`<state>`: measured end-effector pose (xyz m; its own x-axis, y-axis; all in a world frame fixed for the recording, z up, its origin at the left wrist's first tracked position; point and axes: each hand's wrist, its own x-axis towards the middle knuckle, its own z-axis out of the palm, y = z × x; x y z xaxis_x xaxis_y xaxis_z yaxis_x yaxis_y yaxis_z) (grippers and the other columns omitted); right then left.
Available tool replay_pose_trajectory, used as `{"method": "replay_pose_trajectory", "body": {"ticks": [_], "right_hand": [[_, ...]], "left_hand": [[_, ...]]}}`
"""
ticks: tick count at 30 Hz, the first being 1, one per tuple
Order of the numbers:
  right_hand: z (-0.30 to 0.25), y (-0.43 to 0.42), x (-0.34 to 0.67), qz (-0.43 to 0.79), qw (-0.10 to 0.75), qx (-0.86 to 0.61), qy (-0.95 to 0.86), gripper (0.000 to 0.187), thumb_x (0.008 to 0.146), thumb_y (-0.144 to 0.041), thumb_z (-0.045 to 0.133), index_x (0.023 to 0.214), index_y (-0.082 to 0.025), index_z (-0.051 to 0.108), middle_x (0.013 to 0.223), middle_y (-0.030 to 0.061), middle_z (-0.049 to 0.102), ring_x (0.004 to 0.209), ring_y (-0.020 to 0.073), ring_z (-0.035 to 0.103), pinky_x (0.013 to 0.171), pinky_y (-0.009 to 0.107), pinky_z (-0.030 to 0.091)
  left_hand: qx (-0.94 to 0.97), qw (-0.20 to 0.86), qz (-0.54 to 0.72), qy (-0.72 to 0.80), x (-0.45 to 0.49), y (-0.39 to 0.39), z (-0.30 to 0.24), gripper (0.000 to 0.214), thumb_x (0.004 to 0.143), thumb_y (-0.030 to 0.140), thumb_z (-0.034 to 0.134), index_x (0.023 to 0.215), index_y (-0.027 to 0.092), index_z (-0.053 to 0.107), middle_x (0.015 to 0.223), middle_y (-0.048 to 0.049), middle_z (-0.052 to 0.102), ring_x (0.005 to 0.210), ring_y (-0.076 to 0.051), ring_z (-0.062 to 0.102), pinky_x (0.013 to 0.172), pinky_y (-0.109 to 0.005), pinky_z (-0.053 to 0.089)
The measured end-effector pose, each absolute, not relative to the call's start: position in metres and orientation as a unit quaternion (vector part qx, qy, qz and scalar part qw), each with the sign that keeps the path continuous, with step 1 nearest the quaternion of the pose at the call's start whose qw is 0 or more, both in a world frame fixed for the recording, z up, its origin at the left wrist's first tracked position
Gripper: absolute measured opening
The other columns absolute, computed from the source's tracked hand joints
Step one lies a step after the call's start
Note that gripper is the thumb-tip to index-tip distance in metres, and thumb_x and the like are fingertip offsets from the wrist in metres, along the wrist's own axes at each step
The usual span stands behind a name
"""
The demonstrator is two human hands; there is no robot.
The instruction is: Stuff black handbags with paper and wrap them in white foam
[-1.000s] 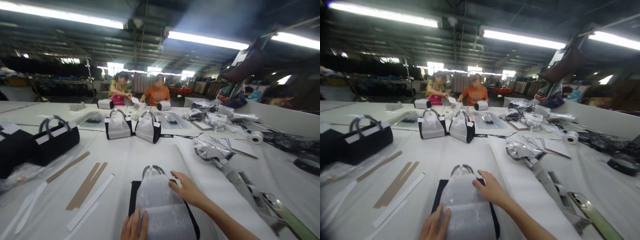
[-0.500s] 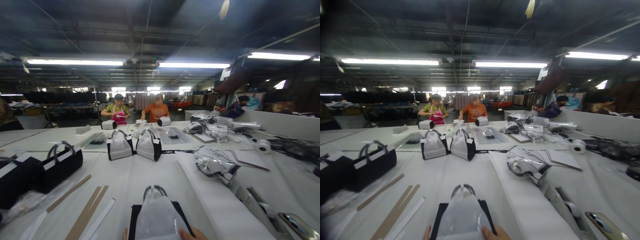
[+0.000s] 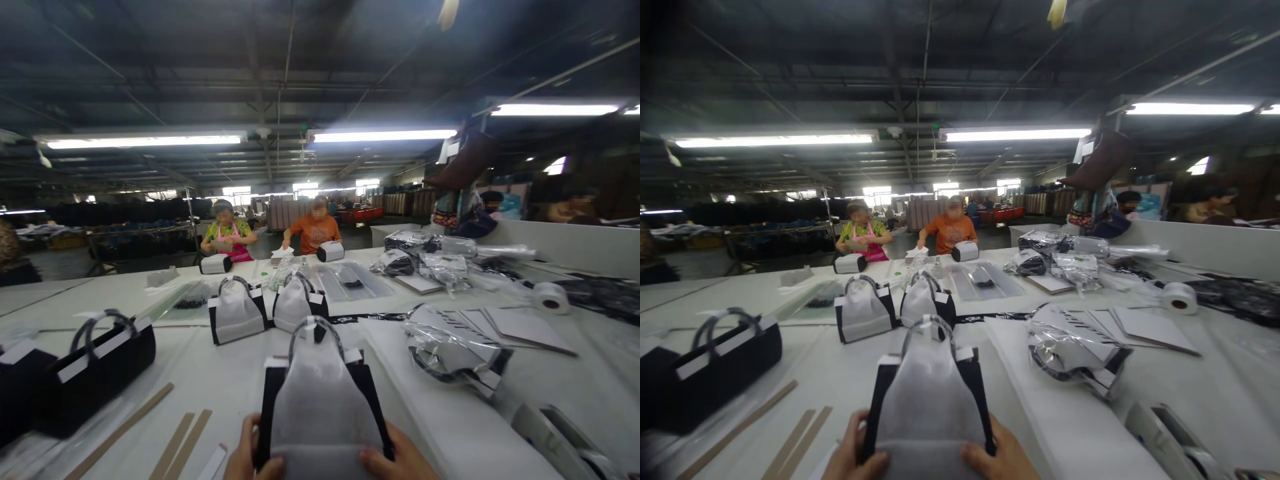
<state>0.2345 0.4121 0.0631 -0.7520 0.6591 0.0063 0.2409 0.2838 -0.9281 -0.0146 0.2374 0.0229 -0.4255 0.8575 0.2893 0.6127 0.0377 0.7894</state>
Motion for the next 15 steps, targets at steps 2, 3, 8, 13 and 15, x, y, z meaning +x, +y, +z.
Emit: {"method": "replay_pose_trajectory", "body": {"ticks": [2,3,8,13,15], "right_hand": [[0.068,0.435,0.213,0.482,0.214,-0.303,-0.794,0.059,0.062,-0.036,0.069,0.118,-0.019,0.061,0.106,0.0047,0.069,0.099,0.0293,0.06,0.086,0.034,0.048],[0.067,0.448,0.201,0.466,0.223,-0.307,-0.799,0.057,0.061,-0.033,0.068,0.116,-0.019,0.061,0.104,0.0039,0.069,0.097,0.0286,0.06,0.084,0.033,0.049],[0.028,0.513,0.139,0.437,0.326,-0.329,-0.771,0.045,0.068,-0.041,0.062,0.105,-0.015,0.063,0.093,0.0055,0.07,0.09,0.0285,0.063,0.077,0.035,0.051],[-0.028,0.554,0.092,0.415,0.383,-0.392,-0.726,0.041,0.073,-0.047,0.056,0.099,-0.018,0.065,0.088,0.0042,0.071,0.086,0.0293,0.065,0.075,0.037,0.052],[-0.041,0.557,0.082,0.403,0.377,-0.406,-0.728,0.042,0.075,-0.047,0.055,0.104,-0.019,0.063,0.089,0.0043,0.071,0.087,0.0299,0.065,0.077,0.037,0.051]], "left_hand": [[0.521,0.175,0.493,0.674,-0.042,0.269,0.037,0.046,0.08,0.034,0.05,0.12,0.022,0.031,0.1,-0.0061,0.068,0.09,-0.022,0.066,0.078,-0.033,0.052],[0.526,0.17,0.493,0.672,-0.056,0.286,0.044,0.045,0.079,0.033,0.05,0.118,0.022,0.031,0.102,-0.0066,0.067,0.091,-0.022,0.065,0.079,-0.034,0.052],[0.553,0.111,0.438,0.7,-0.109,0.373,0.056,0.043,0.074,0.025,0.049,0.115,0.021,0.037,0.107,-0.0061,0.065,0.097,-0.021,0.063,0.082,-0.034,0.05],[0.563,0.077,0.39,0.725,-0.161,0.439,0.065,0.028,0.073,0.03,0.051,0.099,0.02,0.054,0.094,-0.0032,0.068,0.082,-0.018,0.064,0.076,-0.031,0.051],[0.556,0.04,0.371,0.743,-0.189,0.465,0.086,0.024,0.077,0.038,0.05,0.088,0.018,0.059,0.085,-0.0043,0.068,0.079,-0.02,0.063,0.078,-0.034,0.05]]}}
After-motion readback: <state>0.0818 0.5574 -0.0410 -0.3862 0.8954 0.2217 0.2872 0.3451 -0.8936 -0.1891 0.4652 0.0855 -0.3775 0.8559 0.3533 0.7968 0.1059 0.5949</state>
